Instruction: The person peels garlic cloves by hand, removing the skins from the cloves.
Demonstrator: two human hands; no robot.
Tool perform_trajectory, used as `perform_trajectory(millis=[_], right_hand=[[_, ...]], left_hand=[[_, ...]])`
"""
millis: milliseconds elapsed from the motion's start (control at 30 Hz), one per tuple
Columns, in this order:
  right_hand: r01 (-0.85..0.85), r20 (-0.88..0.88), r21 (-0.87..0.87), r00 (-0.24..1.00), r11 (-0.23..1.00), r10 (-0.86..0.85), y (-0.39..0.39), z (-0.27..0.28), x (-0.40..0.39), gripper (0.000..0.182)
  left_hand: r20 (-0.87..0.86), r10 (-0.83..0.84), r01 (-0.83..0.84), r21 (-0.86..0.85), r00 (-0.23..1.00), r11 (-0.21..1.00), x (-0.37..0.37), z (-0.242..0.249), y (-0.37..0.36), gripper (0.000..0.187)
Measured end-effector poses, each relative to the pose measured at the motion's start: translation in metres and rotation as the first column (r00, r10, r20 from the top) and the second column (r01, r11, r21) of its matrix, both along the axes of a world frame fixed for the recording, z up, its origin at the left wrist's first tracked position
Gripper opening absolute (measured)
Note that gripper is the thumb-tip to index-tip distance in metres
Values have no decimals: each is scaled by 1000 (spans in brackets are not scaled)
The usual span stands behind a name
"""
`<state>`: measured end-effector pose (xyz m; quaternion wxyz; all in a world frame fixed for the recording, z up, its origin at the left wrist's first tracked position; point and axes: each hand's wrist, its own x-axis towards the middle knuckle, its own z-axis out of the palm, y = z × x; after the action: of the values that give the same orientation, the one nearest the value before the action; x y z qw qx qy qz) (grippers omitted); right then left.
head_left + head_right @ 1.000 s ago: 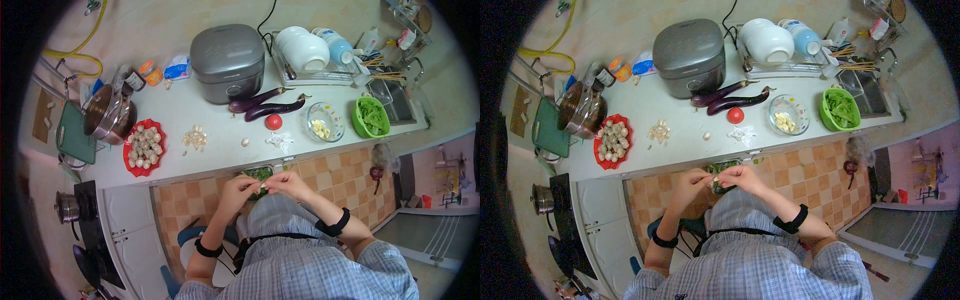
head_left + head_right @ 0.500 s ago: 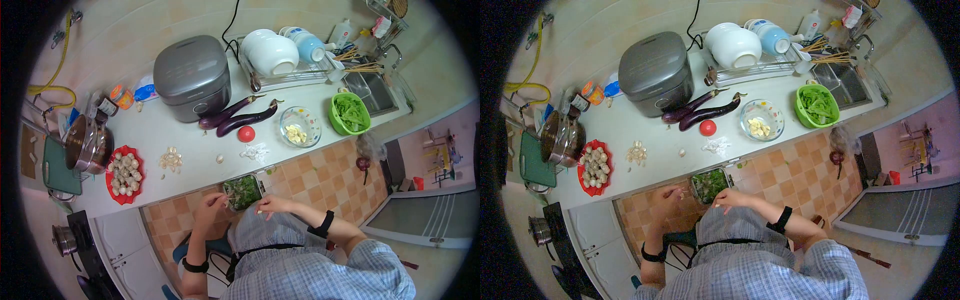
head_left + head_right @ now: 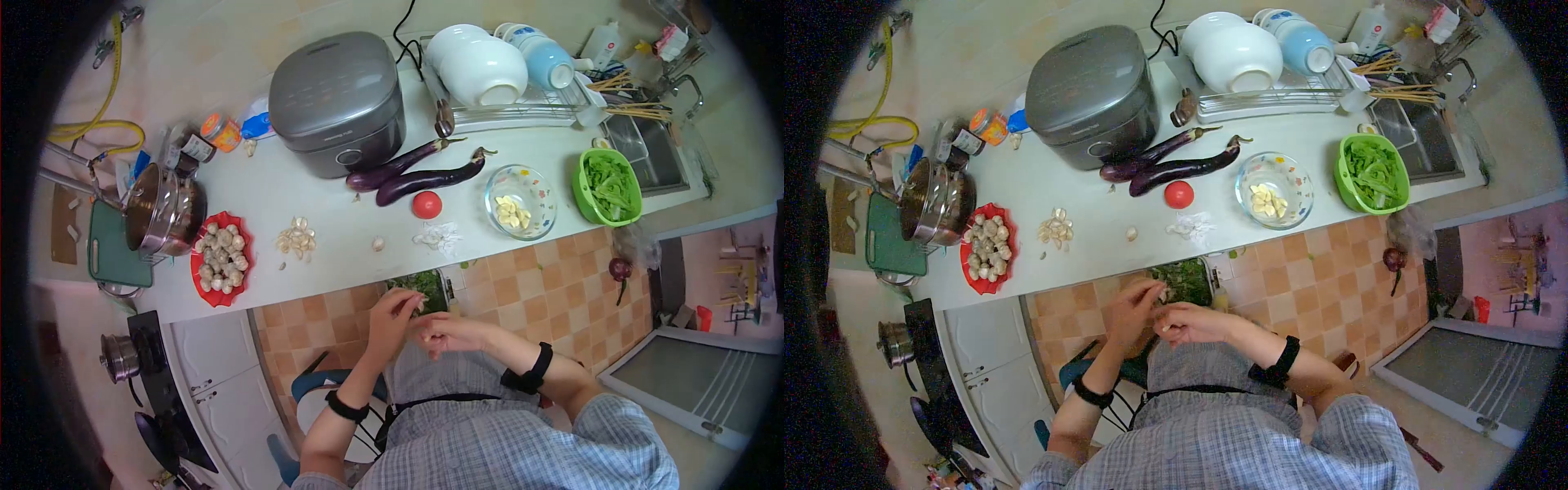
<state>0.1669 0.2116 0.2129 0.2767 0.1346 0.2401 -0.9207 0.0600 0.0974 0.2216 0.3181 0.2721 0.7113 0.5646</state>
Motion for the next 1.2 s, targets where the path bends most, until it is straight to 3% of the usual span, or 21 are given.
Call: perform_trajectory(millis=[33, 67, 133, 200, 267, 300, 333, 367, 400, 467, 533, 600, 633, 700, 733, 833, 933, 1000, 1067, 1133, 1200], right_hand=[[-3, -28, -16, 1000, 1000, 3, -1, 11, -2, 46], [-7, -55, -32, 998, 999, 5, -2, 17, -3, 48], [-21, -50, -82, 999, 996, 17, 2, 5, 0, 46], [-35, -41, -129, 999, 991, 30, 11, 4, 6, 45], [-86, 7, 76, 996, 993, 86, 21, 16, 11, 38], [-86, 9, 81, 996, 993, 85, 26, 8, 15, 38], [13, -16, 351, 1000, 936, -8, 32, -5, 19, 32], [112, -64, 590, 994, 800, -92, 39, -16, 25, 27], [114, -63, 596, 993, 795, -95, 48, -14, 29, 27], [363, -211, 814, 912, 454, -352, 76, -7, 31, 22], [468, -218, 820, 787, 329, -577, 104, 10, 30, 20], [555, -384, 825, 685, 103, -619, 136, -7, 34, 18], [556, -385, 825, 685, 102, -619, 148, -4, 36, 18], [315, -367, 930, 802, -189, -471, 165, -2, 37, 18], [323, -368, 930, 805, -175, -466, 170, -4, 38, 18], [292, -494, 746, 845, -599, -203, 169, -4, 28, 22], [440, -606, 645, 793, -624, -68, 146, 10, 16, 21], [516, -523, 852, 831, -91, -190, 105, 22, 6, 20], [536, -537, 839, 844, 90, -20, 59, 32, -5, 22], [493, -494, 869, 862, 39, 112, 30, 47, -16, 20], [463, -470, 882, 880, 93, 71, 13, 48, -25, 21]], left_hand=[[-187, 20, -24, -23, 982, 999, -2, -4, 3, 12], [-191, 28, -33, -24, 981, 999, -4, -6, 3, 12], [-500, -24, -104, -226, 866, 969, -10, -5, 2, 11], [-520, -61, -97, -272, 852, 957, -18, -17, -5, 12], [-534, -100, -88, -316, 840, 945, -24, -32, -14, 13], [-461, -156, -40, -389, 873, 921, -24, -39, -19, 14], [-383, -208, 13, -453, 900, 891, -23, -41, -20, 15], [-383, -209, 17, -446, 900, 895, -23, -41, -22, 15], [-375, -228, 51, -427, 899, 903, -22, -34, -23, 16], [-367, -250, 90, -401, 896, 912, -23, -30, -24, 17], [-130, -174, 106, -411, 976, 905, -25, -30, -25, 17], [-2, -106, 99, -346, 994, 933, -31, -54, -33, 17], [130, -42, 78, -287, 991, 955, -33, -53, -31, 17], [146, -38, 79, -281, 989, 957, -34, -25, -25, 17], [161, -31, 75, -274, 987, 959, -34, -6, -22, 17], [206, 4, 43, -223, 979, 974, -39, 16, -18, 18], [271, 51, -7, -160, 961, 987, -40, 11, -20, 18], [259, 42, -7, -135, 965, 991, -37, 12, -17, 17], [249, 28, -2, -104, 968, 995, -35, 9, -13, 17], [310, 37, -12, -84, 950, 996, -35, 0, -10, 17], [307, 57, -39, -64, 950, 997, -33, 2, -9, 17]])
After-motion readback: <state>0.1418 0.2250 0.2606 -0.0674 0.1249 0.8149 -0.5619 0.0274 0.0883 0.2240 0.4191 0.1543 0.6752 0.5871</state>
